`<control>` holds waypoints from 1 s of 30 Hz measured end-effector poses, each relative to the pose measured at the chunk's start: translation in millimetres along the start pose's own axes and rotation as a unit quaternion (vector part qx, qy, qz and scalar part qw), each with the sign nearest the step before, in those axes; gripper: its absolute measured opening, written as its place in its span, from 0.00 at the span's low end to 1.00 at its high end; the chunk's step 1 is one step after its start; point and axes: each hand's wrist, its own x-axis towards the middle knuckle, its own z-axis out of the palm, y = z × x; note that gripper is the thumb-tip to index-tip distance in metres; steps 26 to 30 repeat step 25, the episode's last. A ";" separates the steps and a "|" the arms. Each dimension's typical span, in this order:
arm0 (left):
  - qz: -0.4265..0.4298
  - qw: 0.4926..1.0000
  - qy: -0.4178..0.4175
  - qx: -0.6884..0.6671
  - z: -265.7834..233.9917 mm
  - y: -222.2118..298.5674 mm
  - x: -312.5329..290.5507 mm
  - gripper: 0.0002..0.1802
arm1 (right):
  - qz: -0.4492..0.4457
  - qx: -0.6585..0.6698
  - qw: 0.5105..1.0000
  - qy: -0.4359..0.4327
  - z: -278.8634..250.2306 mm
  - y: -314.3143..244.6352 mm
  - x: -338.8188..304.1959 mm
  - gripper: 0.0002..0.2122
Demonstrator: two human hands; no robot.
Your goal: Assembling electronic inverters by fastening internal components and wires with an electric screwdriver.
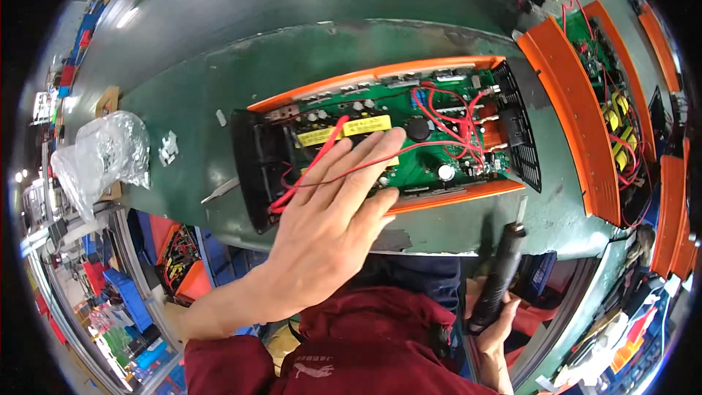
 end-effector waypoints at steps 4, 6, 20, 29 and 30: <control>-0.036 0.996 0.024 -0.078 8.4 3.8 -0.7 0.09 | -0.082 -0.081 0.992 0.047 -5.9 -41.7 17.5 0.34; -0.017 0.997 0.048 -0.055 23.1 2.2 -6.0 0.08 | -0.071 -0.046 0.988 0.131 -23.1 -52.9 30.8 0.29; -0.282 0.911 0.285 0.096 -16.9 -84.3 -130.8 0.12 | -0.591 -0.498 0.619 -0.143 238.0 -184.6 11.4 0.11; -0.252 0.933 0.249 0.066 -2.4 -104.4 -141.9 0.09 | -0.581 -0.576 0.467 -0.336 405.1 -143.0 66.9 0.09; -0.252 0.933 0.249 0.066 -2.4 -104.4 -141.9 0.09 | -0.581 -0.576 0.467 -0.336 405.1 -143.0 66.9 0.09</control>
